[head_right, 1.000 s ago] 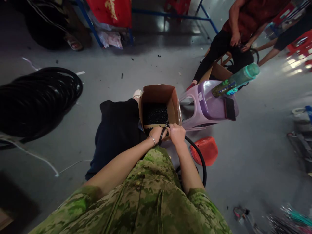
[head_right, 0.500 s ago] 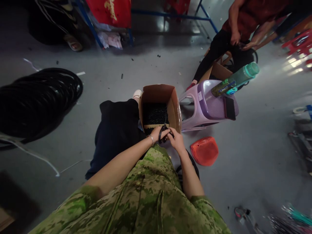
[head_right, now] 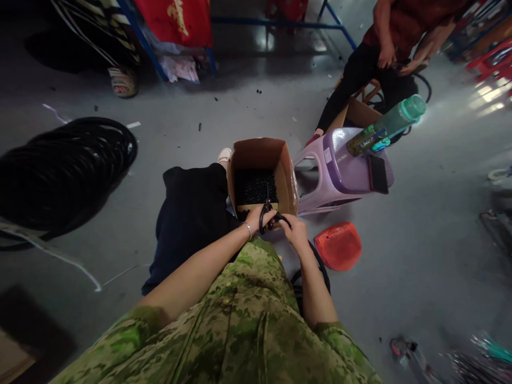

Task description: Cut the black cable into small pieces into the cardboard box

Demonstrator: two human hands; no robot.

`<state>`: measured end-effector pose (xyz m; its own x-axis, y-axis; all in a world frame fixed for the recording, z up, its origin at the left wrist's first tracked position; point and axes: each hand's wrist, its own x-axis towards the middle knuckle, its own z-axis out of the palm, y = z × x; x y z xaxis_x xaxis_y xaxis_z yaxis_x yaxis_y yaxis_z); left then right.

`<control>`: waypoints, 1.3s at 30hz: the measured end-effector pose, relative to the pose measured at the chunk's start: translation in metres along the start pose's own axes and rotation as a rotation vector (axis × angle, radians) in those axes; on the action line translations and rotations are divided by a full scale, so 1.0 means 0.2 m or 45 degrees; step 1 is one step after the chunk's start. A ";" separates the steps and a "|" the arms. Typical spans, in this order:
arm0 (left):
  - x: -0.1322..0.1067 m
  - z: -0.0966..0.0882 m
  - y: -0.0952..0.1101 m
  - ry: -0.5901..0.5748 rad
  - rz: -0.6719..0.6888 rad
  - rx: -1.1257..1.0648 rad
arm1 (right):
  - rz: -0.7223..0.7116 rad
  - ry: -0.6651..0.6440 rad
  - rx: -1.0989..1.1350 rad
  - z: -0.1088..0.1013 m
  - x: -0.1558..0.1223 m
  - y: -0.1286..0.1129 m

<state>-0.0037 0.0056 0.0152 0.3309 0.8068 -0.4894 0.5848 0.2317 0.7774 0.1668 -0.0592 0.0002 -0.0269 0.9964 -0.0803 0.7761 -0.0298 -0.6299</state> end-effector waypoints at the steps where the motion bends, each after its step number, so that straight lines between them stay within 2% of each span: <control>1: 0.00 0.00 0.00 -0.002 0.005 0.011 | 0.029 0.033 -0.016 -0.02 0.01 0.01; 4: -0.02 -0.01 0.02 -0.065 0.026 0.126 | 0.099 0.148 -0.065 -0.08 0.06 0.02; 7: -0.03 0.00 0.03 -0.138 0.118 0.250 | 0.083 0.239 -0.132 -0.15 0.14 -0.01; 10: -0.03 0.01 0.01 -0.152 0.177 0.330 | 0.056 0.277 -0.160 -0.19 0.20 -0.06; 15: -0.01 0.04 -0.02 -0.137 0.198 0.440 | -0.026 0.188 -0.132 -0.15 0.21 -0.11; 21: -0.02 0.04 -0.01 -0.155 0.214 0.486 | -0.051 0.146 0.013 -0.08 0.16 -0.07; 31: -0.02 0.05 -0.02 -0.150 0.242 0.512 | -0.026 0.061 0.088 -0.11 0.17 -0.02; 39: -0.02 0.05 -0.02 -0.165 0.235 0.517 | 0.067 0.018 0.303 -0.09 0.16 -0.01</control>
<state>0.0006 -0.0041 0.0102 0.5315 0.7341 -0.4227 0.7415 -0.1620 0.6511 0.1755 -0.0252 0.0124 0.0195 0.9939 -0.1081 0.6062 -0.0978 -0.7893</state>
